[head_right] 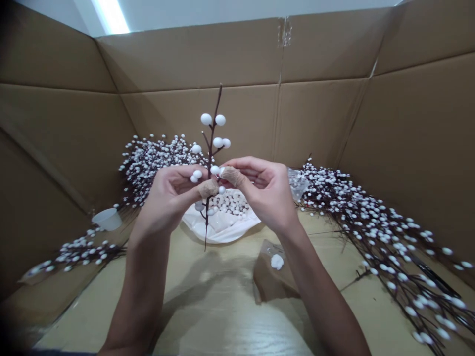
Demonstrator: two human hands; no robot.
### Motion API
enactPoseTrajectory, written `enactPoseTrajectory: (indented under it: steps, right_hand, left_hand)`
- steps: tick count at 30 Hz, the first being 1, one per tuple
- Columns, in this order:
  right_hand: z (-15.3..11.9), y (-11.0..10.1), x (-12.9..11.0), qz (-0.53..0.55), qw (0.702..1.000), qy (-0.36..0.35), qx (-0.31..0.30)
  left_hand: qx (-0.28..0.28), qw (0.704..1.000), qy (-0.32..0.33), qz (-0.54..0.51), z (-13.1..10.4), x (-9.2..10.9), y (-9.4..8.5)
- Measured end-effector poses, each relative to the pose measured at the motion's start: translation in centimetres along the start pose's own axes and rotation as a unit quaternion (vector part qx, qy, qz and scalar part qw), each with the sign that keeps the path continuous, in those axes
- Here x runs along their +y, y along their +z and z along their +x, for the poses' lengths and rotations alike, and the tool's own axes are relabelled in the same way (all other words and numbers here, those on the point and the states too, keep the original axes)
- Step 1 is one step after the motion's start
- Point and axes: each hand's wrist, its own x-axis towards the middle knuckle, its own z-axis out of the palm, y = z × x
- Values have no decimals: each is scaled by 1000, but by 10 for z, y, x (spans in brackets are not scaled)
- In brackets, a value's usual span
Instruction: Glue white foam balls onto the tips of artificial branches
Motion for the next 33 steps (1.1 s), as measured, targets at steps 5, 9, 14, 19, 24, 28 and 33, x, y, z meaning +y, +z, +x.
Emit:
enactPoseTrajectory:
  steps: [5,9,14,19,24,28,33]
  right_hand:
    - [0,0,2,-2,1000,7,-6]
    - [1,1,2,-17,1000,14,-4]
    - [1,2,4,-35,999,21,0]
    - [2,1,6,-39,999,32,0]
    - [4,1,8,-34,999,37,3]
    - [4,1,9,-29,999,39,2]
    - [6,-4,11,-9,999,50,-11]
  left_hand:
    - [8,999,13,32,-1,-1,0]
    - [13,999,12,40,0,-3,-1]
    - [19,999,11,41,1,-4,-1]
    - [21,999,14,48,2,-6,-1]
    - [29,997,20,69,3,-6,0]
    - [40,996,25,74,3,-7,1]
    - [17,998,8,52,5,-7,0]
